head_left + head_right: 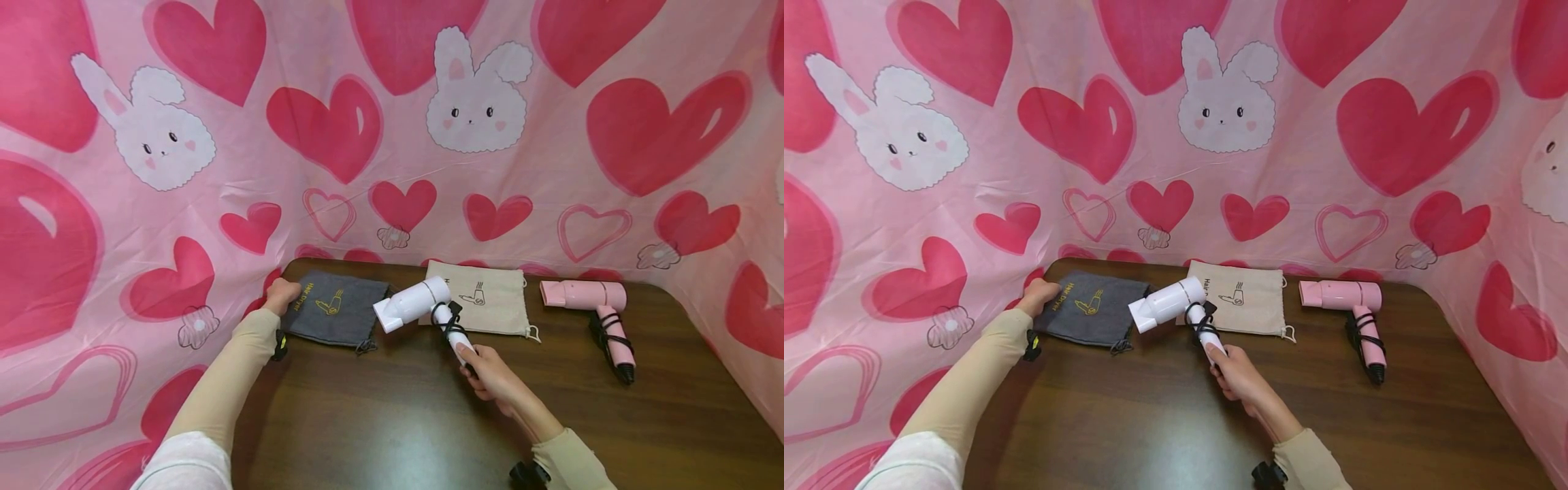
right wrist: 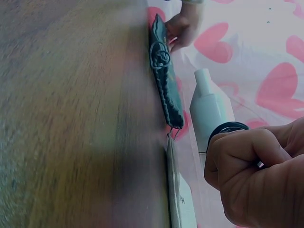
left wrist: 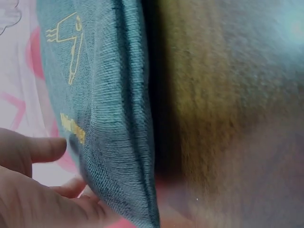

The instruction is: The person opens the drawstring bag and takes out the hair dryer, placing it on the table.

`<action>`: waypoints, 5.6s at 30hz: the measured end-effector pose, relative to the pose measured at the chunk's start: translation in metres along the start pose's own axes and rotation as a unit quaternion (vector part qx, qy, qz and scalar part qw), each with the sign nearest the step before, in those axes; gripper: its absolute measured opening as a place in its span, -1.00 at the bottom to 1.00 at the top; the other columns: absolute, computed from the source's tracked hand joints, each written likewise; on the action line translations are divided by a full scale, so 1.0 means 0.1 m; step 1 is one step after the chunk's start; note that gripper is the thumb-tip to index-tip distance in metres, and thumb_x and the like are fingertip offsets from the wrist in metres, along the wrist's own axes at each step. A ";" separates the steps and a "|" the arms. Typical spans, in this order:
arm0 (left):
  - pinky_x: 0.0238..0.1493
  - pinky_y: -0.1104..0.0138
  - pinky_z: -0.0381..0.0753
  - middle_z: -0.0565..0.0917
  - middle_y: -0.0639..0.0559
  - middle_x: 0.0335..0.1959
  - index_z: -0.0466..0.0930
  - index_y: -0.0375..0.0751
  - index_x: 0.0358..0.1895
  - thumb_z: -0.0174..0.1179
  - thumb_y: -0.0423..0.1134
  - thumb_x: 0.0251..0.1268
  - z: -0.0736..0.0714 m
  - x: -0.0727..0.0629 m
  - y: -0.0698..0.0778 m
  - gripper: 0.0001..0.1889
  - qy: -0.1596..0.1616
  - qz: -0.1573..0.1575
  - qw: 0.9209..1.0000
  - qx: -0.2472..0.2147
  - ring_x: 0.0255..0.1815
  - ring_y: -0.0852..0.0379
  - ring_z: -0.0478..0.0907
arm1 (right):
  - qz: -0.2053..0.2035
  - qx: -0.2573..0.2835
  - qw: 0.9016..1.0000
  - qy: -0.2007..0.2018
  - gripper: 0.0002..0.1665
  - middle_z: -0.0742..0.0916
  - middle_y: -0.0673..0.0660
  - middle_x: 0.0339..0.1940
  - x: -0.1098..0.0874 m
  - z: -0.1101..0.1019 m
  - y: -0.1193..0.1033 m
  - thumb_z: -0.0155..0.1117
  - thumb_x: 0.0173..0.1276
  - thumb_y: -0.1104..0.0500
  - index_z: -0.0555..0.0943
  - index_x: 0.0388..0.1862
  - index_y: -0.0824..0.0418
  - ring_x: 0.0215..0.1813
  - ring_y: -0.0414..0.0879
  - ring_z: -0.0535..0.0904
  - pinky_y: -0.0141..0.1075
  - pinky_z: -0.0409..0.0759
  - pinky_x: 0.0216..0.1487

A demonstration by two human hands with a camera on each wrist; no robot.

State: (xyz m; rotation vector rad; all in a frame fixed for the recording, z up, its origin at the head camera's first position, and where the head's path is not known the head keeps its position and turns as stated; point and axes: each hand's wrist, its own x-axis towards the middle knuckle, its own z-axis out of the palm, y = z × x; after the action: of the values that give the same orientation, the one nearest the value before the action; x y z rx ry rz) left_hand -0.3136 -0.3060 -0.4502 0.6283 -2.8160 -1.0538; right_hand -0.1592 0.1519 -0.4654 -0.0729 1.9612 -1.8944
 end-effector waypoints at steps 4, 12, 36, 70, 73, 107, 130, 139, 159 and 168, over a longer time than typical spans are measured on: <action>0.31 -0.23 0.40 0.39 -0.63 0.25 0.38 -0.68 0.20 0.12 -0.18 0.25 0.04 -0.03 0.03 -0.39 -0.014 0.038 0.998 0.047 0.33 -0.57 0.32 | 0.002 0.001 1.000 0.012 -0.53 0.47 0.00 -0.53 -0.02 0.00 0.00 0.01 0.74 -0.08 0.39 -0.07 0.36 -0.66 -0.28 0.11 -0.44 0.10 -0.65; 0.31 -0.44 0.12 0.15 -0.56 0.40 0.32 -0.42 0.40 0.34 -0.11 0.36 0.24 -0.27 0.21 -0.32 -0.076 0.096 0.983 0.136 0.43 -0.57 0.08 | 0.004 0.003 0.999 0.033 -0.53 0.48 0.01 -0.53 -0.05 -0.04 0.00 0.03 0.72 -0.10 0.41 -0.10 0.33 -0.65 -0.26 0.14 -0.42 0.11 -0.64; 0.37 -0.34 0.22 0.16 -0.53 0.47 0.32 -0.27 0.58 0.47 -0.03 0.30 0.40 -0.65 0.31 -0.14 -0.241 0.200 0.934 0.172 0.42 -0.58 0.09 | 0.017 0.017 0.998 0.064 -0.52 0.49 0.01 -0.51 -0.11 -0.18 0.03 0.00 0.74 -0.09 0.38 -0.01 0.37 -0.65 -0.29 0.16 -0.45 0.13 -0.65; 0.37 -0.45 0.02 0.17 -0.40 0.51 0.35 -0.13 0.58 0.52 0.00 0.26 0.83 -0.67 0.66 -0.14 -0.183 0.160 0.957 0.160 0.48 -0.48 0.05 | 0.026 0.021 0.993 0.111 -0.53 0.49 0.02 -0.49 -0.24 -0.27 0.08 -0.05 0.76 -0.07 0.34 0.01 0.39 -0.64 -0.29 0.20 -0.44 0.18 -0.64; 0.36 -0.46 0.03 0.19 -0.39 0.50 0.38 -0.13 0.56 0.53 -0.01 0.24 0.86 -0.67 0.68 -0.15 -0.177 0.159 0.958 0.160 0.48 -0.48 0.06 | 0.027 0.027 0.992 0.117 -0.54 0.49 0.02 -0.48 -0.25 -0.28 0.08 -0.07 0.76 -0.06 0.34 0.02 0.38 -0.64 -0.29 0.20 -0.45 0.18 -0.64; 0.39 -0.44 -0.01 0.09 -0.39 0.58 0.33 -0.10 0.60 0.48 0.00 0.32 0.99 -0.64 0.79 -0.16 -0.180 0.148 0.959 0.161 0.55 -0.47 -0.02 | 0.038 0.056 0.980 0.185 -0.55 0.48 -0.03 -0.55 -0.44 -0.34 0.22 -0.09 0.77 -0.08 0.32 -0.04 0.33 -0.66 -0.31 0.24 -0.45 0.27 -0.64; 0.35 -0.44 -0.04 0.21 -0.43 0.55 0.40 -0.17 0.55 0.24 -0.06 0.56 0.70 -0.56 0.52 -0.39 -0.109 0.224 0.955 0.164 0.52 -0.50 0.08 | 0.048 0.067 0.979 0.188 -0.53 0.47 -0.04 -0.51 -0.50 -0.41 0.36 -0.09 0.76 -0.11 0.33 -0.03 0.33 -0.67 -0.32 0.22 -0.46 0.25 -0.67; 0.28 -0.46 0.07 0.27 -0.46 0.51 0.44 -0.21 0.52 0.22 -0.03 0.53 0.53 -0.47 0.42 -0.40 -0.099 0.225 0.956 0.162 0.47 -0.53 0.16 | 0.057 0.063 0.977 0.196 -0.53 0.48 -0.04 -0.51 -0.50 -0.40 0.40 -0.08 0.76 -0.10 0.31 -0.01 0.34 -0.65 -0.32 0.26 -0.47 0.29 -0.66; 0.29 -0.44 0.11 0.35 -0.44 0.45 0.51 -0.23 0.45 0.25 -0.04 0.52 0.47 -0.60 0.43 -0.44 -0.109 0.247 0.953 0.136 0.44 -0.48 0.21 | 0.067 0.037 0.982 0.175 -0.54 0.50 0.00 -0.52 -0.49 -0.43 0.43 -0.09 0.75 -0.08 0.30 -0.04 0.35 -0.67 -0.28 0.17 -0.44 0.17 -0.67; 0.28 -0.44 0.12 0.34 -0.42 0.47 0.51 -0.25 0.45 0.26 -0.05 0.53 0.48 -0.70 0.46 -0.44 -0.107 0.242 0.955 0.135 0.46 -0.48 0.22 | 0.066 -0.021 0.984 0.164 -0.62 0.53 0.05 -0.50 -0.50 -0.43 0.41 0.06 0.68 0.03 0.40 -0.17 0.37 -0.66 -0.24 0.23 -0.41 0.14 -0.66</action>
State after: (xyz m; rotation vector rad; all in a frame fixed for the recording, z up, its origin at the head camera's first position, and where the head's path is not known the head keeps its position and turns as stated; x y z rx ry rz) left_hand -0.2753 -0.2173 -0.4520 -0.1862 -3.0794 -0.6862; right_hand -0.1180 0.2114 -0.4926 0.3703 2.1561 -1.8718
